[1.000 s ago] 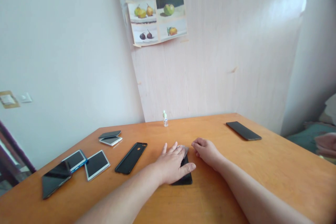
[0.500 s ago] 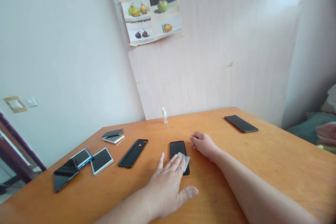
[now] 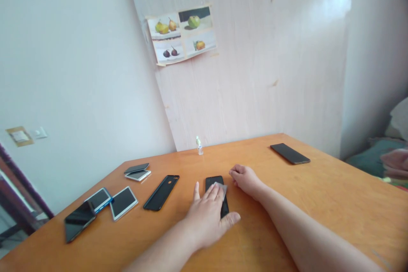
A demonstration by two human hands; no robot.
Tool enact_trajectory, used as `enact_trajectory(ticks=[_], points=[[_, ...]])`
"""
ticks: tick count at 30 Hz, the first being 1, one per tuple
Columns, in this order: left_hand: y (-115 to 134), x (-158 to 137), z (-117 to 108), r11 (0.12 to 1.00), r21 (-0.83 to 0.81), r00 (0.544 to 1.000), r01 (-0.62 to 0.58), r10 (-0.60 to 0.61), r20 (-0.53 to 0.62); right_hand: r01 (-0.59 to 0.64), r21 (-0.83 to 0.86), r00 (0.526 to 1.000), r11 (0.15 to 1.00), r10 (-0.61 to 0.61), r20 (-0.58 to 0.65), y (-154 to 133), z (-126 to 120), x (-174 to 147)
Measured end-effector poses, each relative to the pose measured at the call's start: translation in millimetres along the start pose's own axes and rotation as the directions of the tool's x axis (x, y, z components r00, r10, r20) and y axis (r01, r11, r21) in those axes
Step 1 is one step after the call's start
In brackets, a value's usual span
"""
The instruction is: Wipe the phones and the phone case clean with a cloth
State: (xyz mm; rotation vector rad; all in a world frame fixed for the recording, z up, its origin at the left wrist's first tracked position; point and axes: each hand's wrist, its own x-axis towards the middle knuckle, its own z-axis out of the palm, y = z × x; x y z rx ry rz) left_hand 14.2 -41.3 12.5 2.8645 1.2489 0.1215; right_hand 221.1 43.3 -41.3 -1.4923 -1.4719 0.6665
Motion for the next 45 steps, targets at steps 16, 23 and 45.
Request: enact_trajectory(ticks=[16,23,45], points=[[-18.9,34.5,1.7,0.992,0.004,0.992,0.125,-0.125,0.019,0.011,0.002,1.0,1.0,-0.011,0.008,-3.8,-1.8,-2.1],[-7.0,16.0,2.0,0.993,0.004,0.992,0.12,-0.121,0.034,-0.012,0.019,1.0,1.0,0.012,0.018,-6.7,-3.2,-3.5],[-21.5,37.0,-3.1,0.977,-0.017,0.973,0.213,-0.21,0.1,0.007,-0.008,1.0,1.0,-0.007,0.005,-6.8,-2.9,-2.4]])
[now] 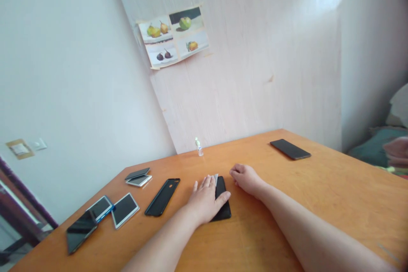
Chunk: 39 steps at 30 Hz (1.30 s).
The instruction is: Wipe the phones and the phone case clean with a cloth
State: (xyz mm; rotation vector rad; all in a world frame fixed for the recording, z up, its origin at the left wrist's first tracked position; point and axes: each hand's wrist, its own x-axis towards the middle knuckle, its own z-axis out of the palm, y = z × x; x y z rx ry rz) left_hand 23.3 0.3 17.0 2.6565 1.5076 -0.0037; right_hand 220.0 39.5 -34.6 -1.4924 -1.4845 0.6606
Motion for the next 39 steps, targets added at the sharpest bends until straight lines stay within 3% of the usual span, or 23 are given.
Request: enact_trajectory(ticks=[7,11,15,23,26,29,36,39], points=[[-1.2,-88.9,6.0,0.989,-0.017,0.985,-0.147,0.148,0.094,-0.014,0.009,1.0,1.0,0.014,0.009,-0.2,-0.2,-0.5],[-8.6,-108.3,13.0,0.978,-0.006,0.968,-0.207,0.205,0.143,-0.004,0.003,1.0,1.0,0.003,0.005,1.0,-0.1,-0.3],[-10.0,-89.4,10.3,0.982,-0.03,0.977,-0.188,0.19,0.094,0.005,-0.003,1.0,1.0,-0.005,0.007,1.7,0.4,0.6],[-10.4,2.1,0.5,0.996,-0.08,0.999,-0.035,0.036,0.013,0.025,-0.006,1.0,1.0,-0.025,-0.004,2.4,1.0,0.8],[-8.7,14.7,1.9,0.998,-0.068,1.0,-0.017,0.016,-0.015,0.021,-0.006,1.0,1.0,-0.021,-0.003,1.4,0.6,0.8],[-3.5,-4.1,3.0,0.999,-0.035,1.0,-0.028,0.028,-0.015,0.007,-0.004,1.0,1.0,-0.007,0.004,0.1,0.1,0.7],[-6.4,-95.3,10.8,0.98,0.018,0.978,-0.2,0.198,0.066,-0.012,-0.007,1.0,1.0,0.012,0.006,-1.7,-0.3,-1.0],[-9.3,-106.1,9.9,0.974,0.033,0.968,-0.226,0.22,0.12,0.001,-0.015,1.0,1.0,-0.001,0.001,-1.2,0.1,-0.5]])
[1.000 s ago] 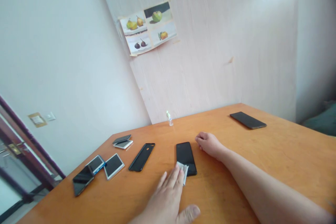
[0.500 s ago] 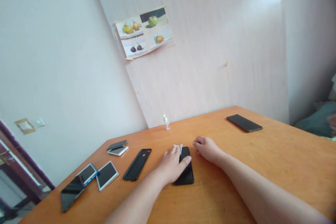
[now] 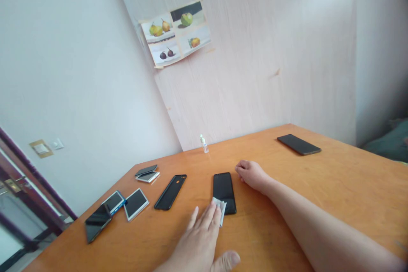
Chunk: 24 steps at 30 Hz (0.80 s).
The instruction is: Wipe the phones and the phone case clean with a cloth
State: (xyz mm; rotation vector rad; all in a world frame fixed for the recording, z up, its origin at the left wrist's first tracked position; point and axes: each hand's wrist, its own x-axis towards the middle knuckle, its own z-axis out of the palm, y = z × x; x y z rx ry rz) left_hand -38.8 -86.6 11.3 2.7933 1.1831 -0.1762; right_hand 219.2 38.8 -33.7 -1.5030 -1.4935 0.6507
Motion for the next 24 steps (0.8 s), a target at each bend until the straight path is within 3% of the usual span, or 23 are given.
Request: enact_trajectory(ticks=[4,10,13,16,24], points=[[-0.4,22.4,-10.9,0.999,-0.02,0.998,0.049,-0.05,-0.032,0.015,-0.011,1.0,1.0,-0.015,-0.003,0.5,-0.3,1.1],[-13.1,98.1,-21.6,0.988,-0.054,0.982,0.146,-0.151,-0.109,0.018,-0.038,1.0,0.999,-0.018,-0.008,-1.5,-3.0,1.3],[-16.7,118.8,-21.3,0.982,-0.064,0.974,0.176,-0.183,-0.13,0.022,-0.05,1.0,0.999,-0.022,-0.006,-2.9,-4.3,0.9],[-11.0,108.5,-20.2,0.983,-0.048,0.976,0.176,-0.181,-0.121,0.034,-0.06,0.999,0.998,-0.034,0.0,-4.6,-5.0,-0.2],[2.9,12.4,-5.5,0.998,0.03,0.998,-0.055,0.056,-0.031,0.024,-0.08,1.0,0.997,-0.024,-0.005,-6.4,-2.5,-1.8]])
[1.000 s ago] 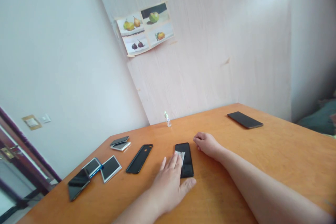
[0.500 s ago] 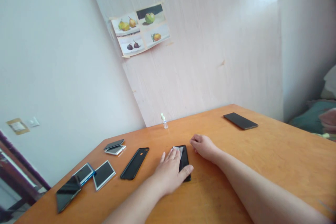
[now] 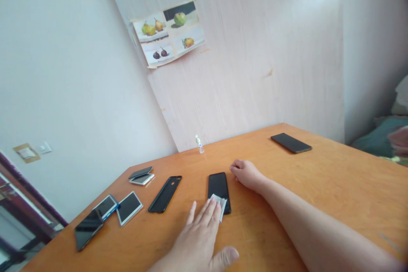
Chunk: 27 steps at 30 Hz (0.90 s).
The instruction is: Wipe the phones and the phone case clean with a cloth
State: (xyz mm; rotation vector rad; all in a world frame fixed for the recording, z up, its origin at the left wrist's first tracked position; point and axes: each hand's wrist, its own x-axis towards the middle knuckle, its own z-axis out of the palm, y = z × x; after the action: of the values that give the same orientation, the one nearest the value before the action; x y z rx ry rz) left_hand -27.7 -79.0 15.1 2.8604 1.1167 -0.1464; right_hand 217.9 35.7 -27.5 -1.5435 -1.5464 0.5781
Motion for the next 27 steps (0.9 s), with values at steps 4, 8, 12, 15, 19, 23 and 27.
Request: enact_trajectory(ticks=[4,8,12,15,19,23,27], points=[[-0.7,-1.8,-1.1,1.0,-0.001,0.999,-0.025,0.025,0.035,0.002,-0.006,1.0,1.0,-0.002,-0.005,-0.6,0.2,-0.2],[-2.4,37.6,-12.5,0.997,-0.04,0.998,0.063,-0.063,0.001,0.014,-0.016,1.0,1.0,-0.014,-0.011,-2.6,-2.5,-0.8],[-10.6,90.4,-19.1,0.989,-0.077,0.99,0.123,-0.128,-0.056,0.022,-0.026,1.0,0.999,-0.023,-0.015,-4.1,-4.3,-1.1],[-14.4,112.3,-20.8,0.98,-0.095,0.982,0.173,-0.179,-0.06,0.021,-0.029,1.0,0.999,-0.022,-0.019,-4.1,-3.5,-1.1],[-5.8,93.5,-20.6,0.986,-0.086,0.987,0.143,-0.149,-0.06,0.01,-0.027,1.0,1.0,-0.01,-0.023,-4.0,-2.0,-1.4],[6.8,38.5,-10.9,0.999,-0.037,1.0,0.022,-0.022,-0.014,-0.005,-0.016,1.0,1.0,0.005,-0.02,-4.3,-1.5,-1.6],[7.1,1.2,3.4,0.996,0.022,0.996,-0.088,0.087,0.015,-0.006,-0.009,1.0,1.0,0.006,-0.015,-4.0,-1.0,-1.1]])
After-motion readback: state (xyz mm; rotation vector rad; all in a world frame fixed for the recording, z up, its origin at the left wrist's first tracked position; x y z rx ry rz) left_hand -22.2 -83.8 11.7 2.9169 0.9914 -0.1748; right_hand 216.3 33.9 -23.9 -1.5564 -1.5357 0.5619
